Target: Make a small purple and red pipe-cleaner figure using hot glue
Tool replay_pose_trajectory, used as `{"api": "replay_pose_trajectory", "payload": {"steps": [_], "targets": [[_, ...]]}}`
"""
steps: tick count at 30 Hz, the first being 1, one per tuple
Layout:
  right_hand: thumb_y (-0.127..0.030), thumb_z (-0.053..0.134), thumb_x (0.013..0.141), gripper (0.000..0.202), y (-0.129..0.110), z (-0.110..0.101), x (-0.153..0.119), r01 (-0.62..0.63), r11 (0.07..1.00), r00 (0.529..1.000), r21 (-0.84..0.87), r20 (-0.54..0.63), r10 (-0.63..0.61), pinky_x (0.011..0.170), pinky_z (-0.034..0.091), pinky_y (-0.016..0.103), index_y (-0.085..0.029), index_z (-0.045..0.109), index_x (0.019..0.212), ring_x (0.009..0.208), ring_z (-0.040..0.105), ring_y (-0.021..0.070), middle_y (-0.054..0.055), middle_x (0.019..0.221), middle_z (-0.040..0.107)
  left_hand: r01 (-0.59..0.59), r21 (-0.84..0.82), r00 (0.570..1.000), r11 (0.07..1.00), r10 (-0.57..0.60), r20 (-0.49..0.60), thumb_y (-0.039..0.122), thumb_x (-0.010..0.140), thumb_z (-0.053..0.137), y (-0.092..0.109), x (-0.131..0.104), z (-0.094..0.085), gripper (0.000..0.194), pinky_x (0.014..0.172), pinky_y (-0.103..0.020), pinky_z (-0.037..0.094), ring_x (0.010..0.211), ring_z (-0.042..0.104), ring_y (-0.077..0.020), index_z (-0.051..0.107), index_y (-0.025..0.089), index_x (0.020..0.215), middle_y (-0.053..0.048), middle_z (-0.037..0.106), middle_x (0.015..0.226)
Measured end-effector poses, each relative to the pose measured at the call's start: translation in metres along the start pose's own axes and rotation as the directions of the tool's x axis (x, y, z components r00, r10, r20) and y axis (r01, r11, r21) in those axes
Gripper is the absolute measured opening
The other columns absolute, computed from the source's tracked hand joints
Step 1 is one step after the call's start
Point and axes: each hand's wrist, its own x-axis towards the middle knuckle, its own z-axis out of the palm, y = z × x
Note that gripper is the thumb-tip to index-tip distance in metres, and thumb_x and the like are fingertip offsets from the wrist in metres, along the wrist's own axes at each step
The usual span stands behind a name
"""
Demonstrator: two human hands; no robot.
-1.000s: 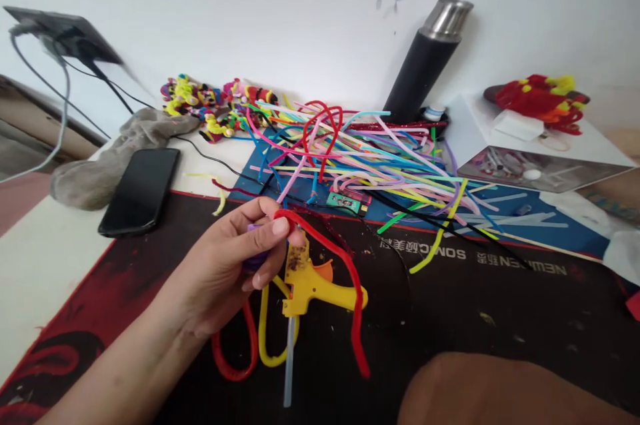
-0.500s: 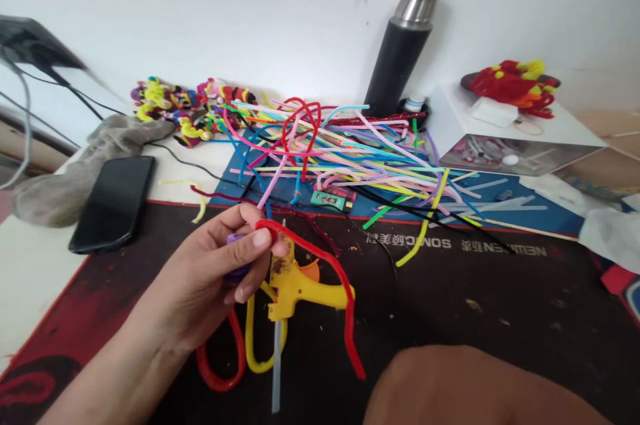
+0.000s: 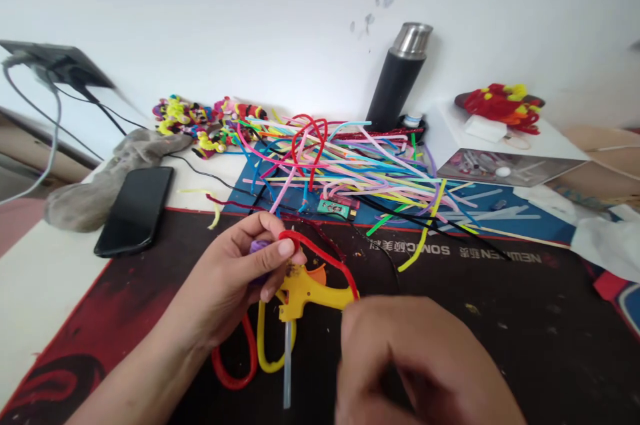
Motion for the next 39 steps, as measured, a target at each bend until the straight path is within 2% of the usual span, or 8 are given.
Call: {"api": "replay_pose_trajectory", "payload": {"steps": [2, 5, 8, 12, 17, 22, 29, 39], "targets": [[-0.040, 0.077, 0.104, 0.011, -0.040, 0.001, 0.017, -0.019, 1.000, 0.998, -0.003, -0.061, 0.019, 0.067, 0.059, 0.028, -0.029, 0.079, 0.103, 0.080, 0.072, 0.0189, 0.004, 0.092, 0.077, -0.014, 0.030, 1.000, 0.999, 0.013, 0.013, 0.041, 0.065, 0.107, -0.001, -0.001, 0.000, 0.048, 0.038, -0.012, 0.030, 0.038, 0.046, -0.0027, 0.068, 0.018, 0.081, -0.002, 0.079, 0.069], [-0.043, 0.071, 0.106, 0.023, -0.070, 0.004, 0.043, 0.006, 1.000, 0.979, -0.001, -0.205, -0.006, 0.060, 0.053, 0.025, -0.025, 0.078, 0.094, 0.072, 0.067, 0.0160, 0.002, 0.085, 0.074, -0.060, 0.087, 0.998, 0.994, 0.057, 0.032, 0.044, 0.067, 0.106, -0.002, -0.002, -0.001, 0.046, 0.041, -0.012, 0.034, 0.043, 0.047, -0.0036, 0.070, 0.018, 0.080, -0.002, 0.077, 0.067], [-0.041, 0.071, 0.105, 0.020, -0.064, 0.007, 0.058, -0.017, 0.999, 0.954, -0.039, -0.300, 0.004, 0.055, 0.047, 0.024, -0.024, 0.077, 0.098, 0.068, 0.062, 0.0145, 0.001, 0.082, 0.070, -0.092, 0.152, 0.995, 0.984, 0.087, 0.043, 0.048, 0.069, 0.104, -0.003, -0.005, -0.001, 0.045, 0.045, -0.013, 0.038, 0.050, 0.050, -0.0054, 0.073, 0.018, 0.081, -0.002, 0.075, 0.069], [-0.040, 0.074, 0.101, 0.019, -0.047, 0.013, 0.060, -0.018, 0.988, 0.953, -0.156, -0.300, -0.030, 0.055, 0.045, 0.024, -0.023, 0.076, 0.109, 0.063, 0.057, 0.0132, -0.002, 0.076, 0.063, -0.092, 0.194, 0.995, 0.977, 0.081, 0.064, 0.050, 0.070, 0.103, -0.005, -0.005, 0.000, 0.044, 0.046, -0.014, 0.040, 0.051, 0.051, -0.0055, 0.075, 0.018, 0.083, 0.002, 0.070, 0.068], [-0.038, 0.069, 0.103, 0.019, -0.045, 0.019, 0.061, -0.017, 0.975, 0.966, -0.219, -0.255, -0.040, 0.060, 0.045, 0.025, -0.022, 0.074, 0.093, 0.068, 0.062, 0.0139, -0.001, 0.079, 0.069, -0.077, 0.209, 0.995, 0.975, 0.063, 0.073, 0.050, 0.067, 0.104, -0.006, -0.004, 0.000, 0.046, 0.046, -0.015, 0.039, 0.049, 0.052, -0.0061, 0.075, 0.018, 0.083, 0.003, 0.068, 0.067], [-0.037, 0.065, 0.104, 0.024, -0.046, 0.020, 0.063, -0.046, 0.982, 0.969, -0.183, -0.245, -0.001, 0.060, 0.044, 0.027, -0.022, 0.071, 0.087, 0.066, 0.061, 0.0145, -0.001, 0.075, 0.069, -0.091, 0.203, 0.995, 0.975, 0.079, 0.066, 0.052, 0.066, 0.104, -0.005, -0.006, 0.002, 0.047, 0.047, -0.016, 0.039, 0.050, 0.051, -0.0068, 0.076, 0.018, 0.081, -0.001, 0.072, 0.071], [-0.037, 0.064, 0.103, 0.024, -0.043, 0.023, 0.063, -0.077, 0.993, 0.973, -0.086, -0.224, 0.056, 0.057, 0.041, 0.026, -0.021, 0.069, 0.085, 0.063, 0.054, 0.0138, -0.002, 0.071, 0.062, -0.051, 0.128, 0.999, 0.990, 0.052, -0.006, 0.049, 0.052, 0.110, -0.004, -0.004, 0.006, 0.051, 0.044, -0.016, 0.029, 0.048, 0.042, -0.0059, 0.076, 0.016, 0.073, 0.005, 0.055, 0.054], [-0.039, 0.064, 0.103, 0.025, -0.041, 0.025, 0.064, -0.081, 0.995, 0.974, -0.054, -0.218, 0.067, 0.058, 0.040, 0.026, -0.021, 0.069, 0.086, 0.064, 0.053, 0.0136, -0.002, 0.072, 0.060, 0.019, 0.021, 1.000, 1.000, -0.018, -0.007, 0.048, 0.051, 0.110, -0.010, -0.001, 0.009, 0.051, 0.042, -0.016, 0.018, 0.045, 0.033, -0.0043, 0.075, 0.016, 0.071, 0.007, 0.048, 0.047]]}}
